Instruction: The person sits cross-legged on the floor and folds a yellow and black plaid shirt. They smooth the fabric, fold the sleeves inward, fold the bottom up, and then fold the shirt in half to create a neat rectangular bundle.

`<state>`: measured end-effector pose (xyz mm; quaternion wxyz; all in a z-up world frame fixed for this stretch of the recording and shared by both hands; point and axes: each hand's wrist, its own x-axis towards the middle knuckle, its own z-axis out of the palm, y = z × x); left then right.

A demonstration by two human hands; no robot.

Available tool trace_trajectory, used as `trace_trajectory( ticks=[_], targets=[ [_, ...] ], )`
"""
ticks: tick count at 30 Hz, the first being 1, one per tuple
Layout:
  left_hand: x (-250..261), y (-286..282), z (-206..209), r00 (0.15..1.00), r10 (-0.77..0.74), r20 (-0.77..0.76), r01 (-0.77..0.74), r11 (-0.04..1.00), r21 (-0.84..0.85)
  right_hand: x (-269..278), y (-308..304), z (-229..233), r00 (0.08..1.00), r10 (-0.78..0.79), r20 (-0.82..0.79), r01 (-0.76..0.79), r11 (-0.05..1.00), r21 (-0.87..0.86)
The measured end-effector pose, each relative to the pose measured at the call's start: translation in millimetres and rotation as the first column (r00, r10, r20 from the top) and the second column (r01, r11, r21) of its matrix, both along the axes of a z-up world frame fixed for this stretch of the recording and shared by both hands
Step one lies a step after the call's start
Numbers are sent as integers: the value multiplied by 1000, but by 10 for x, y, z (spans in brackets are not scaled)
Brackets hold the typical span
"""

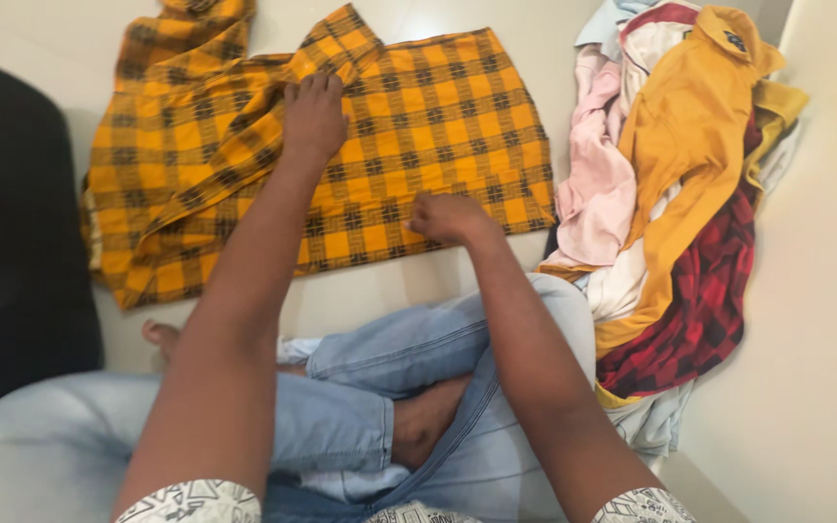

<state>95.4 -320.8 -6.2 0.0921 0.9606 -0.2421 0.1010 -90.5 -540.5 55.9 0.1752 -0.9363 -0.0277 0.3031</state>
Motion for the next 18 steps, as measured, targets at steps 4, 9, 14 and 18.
trace_trajectory(
  ticks=[4, 9, 14, 18],
  targets=[
    [406, -289, -363, 988, 105, 115, -108, 994, 18, 18, 59, 93, 999, -34, -5, 34, 999, 20],
    [532, -205, -223, 983, 159, -89, -157, 987, 23, 47, 38, 171, 997, -65, 29, 63, 995, 75],
    [217, -40, 446, 988, 55, -143, -106, 919, -379, 158, -115, 47, 970, -185, 158, 139, 954, 267],
    [-391, -143, 1036, 956, -142, -257, -21, 840, -543, 229, -154, 99, 810, -570, -138, 498, 545, 675]
  ],
)
